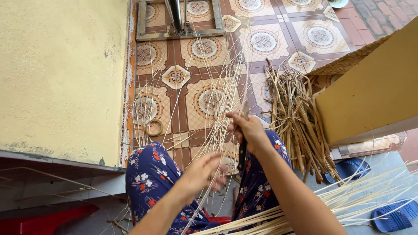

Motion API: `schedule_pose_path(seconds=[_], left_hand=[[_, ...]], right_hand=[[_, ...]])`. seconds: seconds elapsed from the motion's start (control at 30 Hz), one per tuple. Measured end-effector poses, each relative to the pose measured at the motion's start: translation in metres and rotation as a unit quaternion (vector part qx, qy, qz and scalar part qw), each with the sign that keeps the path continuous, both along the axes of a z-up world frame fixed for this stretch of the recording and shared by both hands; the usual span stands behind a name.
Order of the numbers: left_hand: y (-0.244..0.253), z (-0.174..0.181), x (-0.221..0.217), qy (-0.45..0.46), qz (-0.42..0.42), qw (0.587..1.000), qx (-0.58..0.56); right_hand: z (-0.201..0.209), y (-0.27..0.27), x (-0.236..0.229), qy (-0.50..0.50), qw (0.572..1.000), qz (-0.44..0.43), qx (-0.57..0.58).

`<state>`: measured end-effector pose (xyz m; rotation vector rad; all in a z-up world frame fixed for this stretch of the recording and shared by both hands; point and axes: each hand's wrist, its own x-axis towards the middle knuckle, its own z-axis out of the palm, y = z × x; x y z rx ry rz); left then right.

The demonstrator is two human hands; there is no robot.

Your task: Splitting and shaving thin bamboo strips into even pieces using a small hand-held knife.

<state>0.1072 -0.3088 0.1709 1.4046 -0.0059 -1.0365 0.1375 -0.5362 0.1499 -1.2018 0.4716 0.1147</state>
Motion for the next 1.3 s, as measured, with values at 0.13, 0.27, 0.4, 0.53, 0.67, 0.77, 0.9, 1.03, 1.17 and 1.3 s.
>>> schedule_pose_path(seconds=[0.13,0.27,0.4,0.53,0.67,0.77,0.9,1.03,1.17,1.3], left_hand=[[0.044,-0.026,-0.050,0.077,-0.027,0.996,0.023],[0.043,-0.028,-0.040,0.022,0.018,1.000,0.008],[0.009,0.028,0.003,-0.192,0.073,0.976,0.073],[-0.034,0.092,0.049,-0.339,0.116,0.932,-0.055],[-0.070,0.112,0.083,-0.389,0.120,0.910,-0.080],[-0.095,0.080,0.109,-0.331,0.139,0.932,-0.044],[-0.120,-0.005,0.137,-0.190,0.169,0.967,0.020],[-0.122,-0.083,0.155,-0.200,0.160,0.965,-0.048],[-0.108,-0.040,0.136,-0.075,0.134,0.988,0.006],[-0.049,-0.038,0.085,-0.372,0.001,0.896,0.244]], right_hand=[[-0.019,-0.021,0.027,-0.014,0.998,-0.046,0.031],[-0.020,-0.010,0.026,-0.061,0.995,-0.034,0.065],[0.004,0.012,0.019,-0.070,0.993,0.060,0.080],[-0.015,0.007,0.017,-0.091,0.993,0.043,0.062],[-0.024,-0.001,0.018,-0.074,0.995,0.007,0.073],[-0.017,0.003,0.019,-0.072,0.996,0.020,0.042],[-0.019,0.009,0.022,0.018,0.999,0.032,-0.004],[-0.051,0.007,0.020,0.085,0.989,0.083,0.089],[-0.081,0.002,0.036,0.017,0.998,0.059,0.011],[-0.086,0.010,0.048,0.094,0.976,0.092,-0.176]])
